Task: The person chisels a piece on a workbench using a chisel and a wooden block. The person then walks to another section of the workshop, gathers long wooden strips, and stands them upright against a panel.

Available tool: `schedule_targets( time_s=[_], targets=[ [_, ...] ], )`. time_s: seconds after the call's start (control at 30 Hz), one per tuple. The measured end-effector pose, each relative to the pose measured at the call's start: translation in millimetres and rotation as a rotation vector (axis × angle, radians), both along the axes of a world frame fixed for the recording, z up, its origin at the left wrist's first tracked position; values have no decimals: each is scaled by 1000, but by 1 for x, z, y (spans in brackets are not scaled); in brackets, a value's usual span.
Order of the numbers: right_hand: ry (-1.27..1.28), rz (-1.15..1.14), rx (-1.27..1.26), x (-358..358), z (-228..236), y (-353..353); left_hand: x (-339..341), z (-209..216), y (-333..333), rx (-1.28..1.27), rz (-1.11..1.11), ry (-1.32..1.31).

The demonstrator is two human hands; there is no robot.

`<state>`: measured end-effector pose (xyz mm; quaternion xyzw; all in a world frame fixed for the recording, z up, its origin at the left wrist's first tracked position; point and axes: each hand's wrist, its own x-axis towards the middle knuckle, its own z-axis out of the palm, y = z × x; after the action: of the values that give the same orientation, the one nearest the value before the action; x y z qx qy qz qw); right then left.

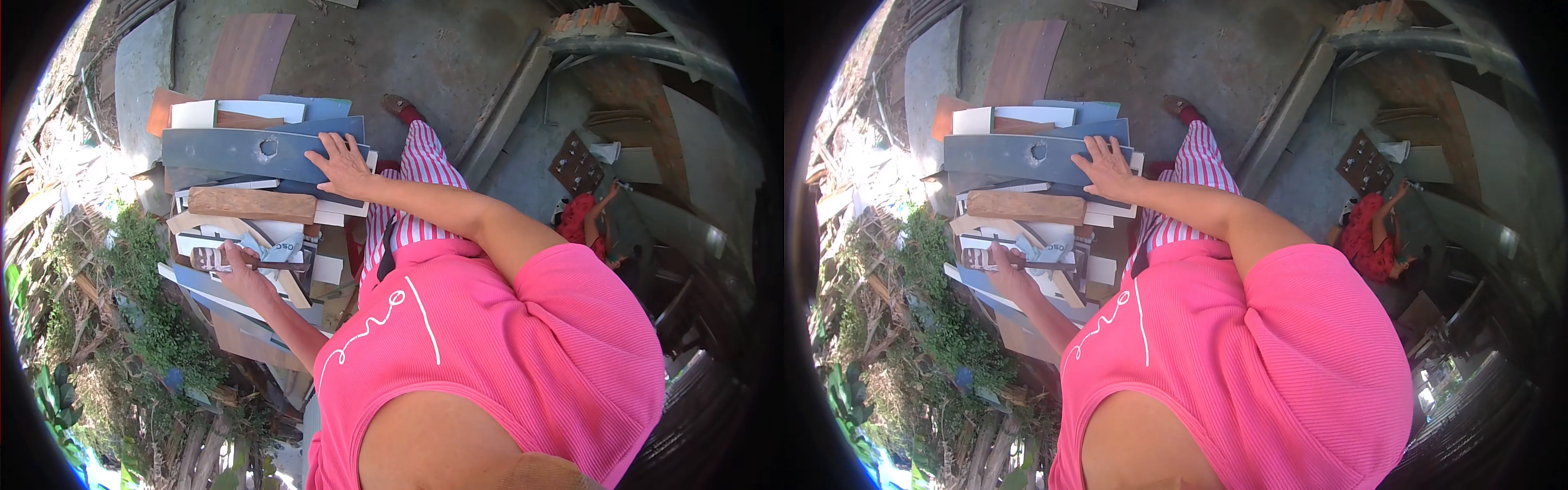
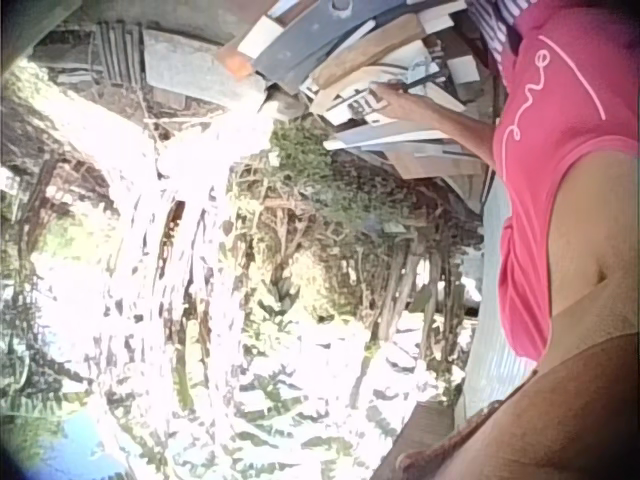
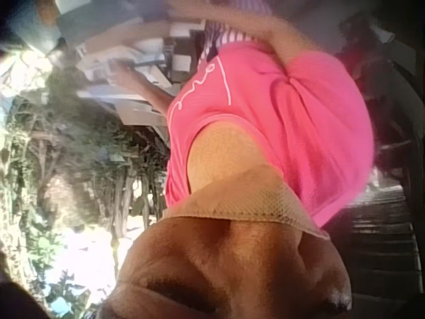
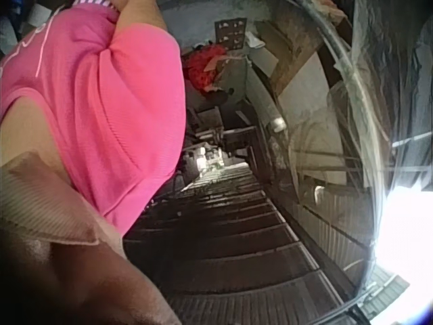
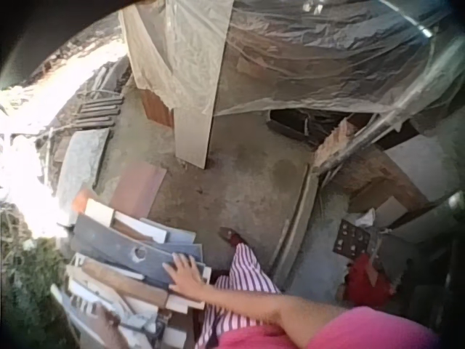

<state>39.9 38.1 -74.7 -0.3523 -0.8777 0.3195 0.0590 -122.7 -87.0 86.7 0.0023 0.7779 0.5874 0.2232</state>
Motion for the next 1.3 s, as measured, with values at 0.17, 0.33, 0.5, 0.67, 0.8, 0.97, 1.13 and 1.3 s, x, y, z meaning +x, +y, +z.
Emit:
schedule_targets(
  time_s=[0.17, 0.33, 0.5, 0.67, 0.8, 0.97, 1.13, 1.3],
  targets=[
    [221, -38, -170, 0, 37, 0, 4, -6, 20, 5, -65, -2],
    [395, 164, -750, -24, 100, 1, 19, -7, 22, -140, -245, -61],
    [230, 60, -918, 3, 126, 19, 47, -26, 25, -477, -679, 99],
    [102, 68, -945, 22, 118, 25, 74, -38, -4, -395, -899, 179],
    [-247, 456, -828, 16, 111, 37, 79, -45, -17, -455, -1055, 127],
    [-409, 732, -1023, 0, 116, 28, 79, -43, -33, -460, -1103, 220],
    [-297, 535, -1101, 2, 115, 11, 78, -29, -48, -450, -912, 353],
    [-215, 411, -1077, 8, 106, 13, 74, -2, -53, -340, -658, 431]
  ],
)
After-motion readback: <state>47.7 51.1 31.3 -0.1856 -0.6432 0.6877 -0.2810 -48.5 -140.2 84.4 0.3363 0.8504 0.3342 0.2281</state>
